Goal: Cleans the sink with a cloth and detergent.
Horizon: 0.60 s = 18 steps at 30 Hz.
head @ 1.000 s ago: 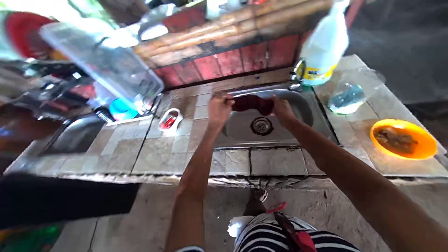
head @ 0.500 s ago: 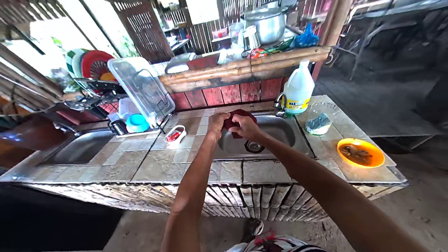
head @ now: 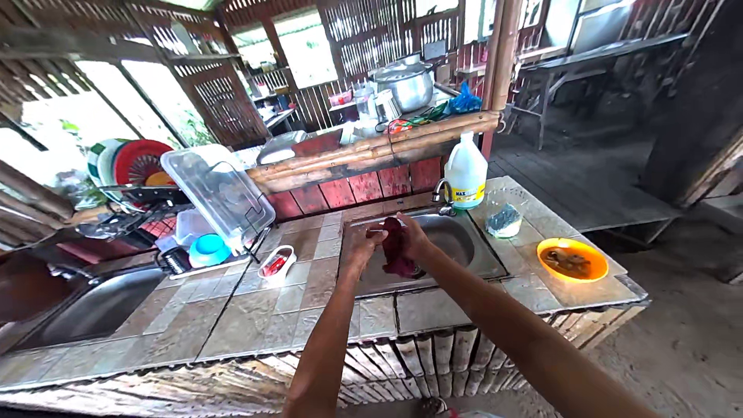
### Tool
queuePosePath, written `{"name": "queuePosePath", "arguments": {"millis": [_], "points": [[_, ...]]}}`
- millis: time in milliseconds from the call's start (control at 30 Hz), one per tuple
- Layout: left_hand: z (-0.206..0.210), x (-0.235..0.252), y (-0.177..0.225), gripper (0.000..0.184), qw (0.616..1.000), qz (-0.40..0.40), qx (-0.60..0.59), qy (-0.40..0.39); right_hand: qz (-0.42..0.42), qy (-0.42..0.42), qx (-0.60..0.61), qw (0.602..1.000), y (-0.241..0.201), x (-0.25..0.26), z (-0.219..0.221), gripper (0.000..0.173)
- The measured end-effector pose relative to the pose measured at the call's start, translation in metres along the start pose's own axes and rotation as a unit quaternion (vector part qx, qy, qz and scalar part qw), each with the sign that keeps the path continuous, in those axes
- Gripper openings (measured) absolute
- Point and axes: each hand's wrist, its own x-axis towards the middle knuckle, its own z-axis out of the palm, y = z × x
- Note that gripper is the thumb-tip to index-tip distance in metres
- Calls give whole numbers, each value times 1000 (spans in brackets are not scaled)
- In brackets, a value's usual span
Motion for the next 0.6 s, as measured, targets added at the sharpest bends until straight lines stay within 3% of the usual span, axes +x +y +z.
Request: {"name": "queuePosePath", "arguments": {"millis": [100, 233, 300, 367, 467, 533, 600], "points": [[8, 3, 3, 18, 1000, 6, -6, 20, 29, 12, -12, 999, -7, 0, -4, 37], [6, 10, -13, 20, 999, 32, 9, 25, 36, 34, -102, 994, -13, 3, -8, 31], [-5, 11, -24, 22, 989, 85, 109, 45, -17, 39, -234, 971, -18, 2, -12, 23], [-27, 5, -23, 23, 950, 141, 269, 77, -92, 52, -374, 921, -24, 3, -27, 20], [-72, -5, -14, 25, 906, 141, 376, 137, -129, 89, -429, 890, -45, 17, -57, 24], [-111, -4, -13, 25, 932, 153, 262, 199, -117, 106, -383, 910, -58, 27, -65, 28], [-122, -3, -7, 28, 969, 143, 66, 189, -105, 51, -324, 939, -57, 37, -65, 27]]}}
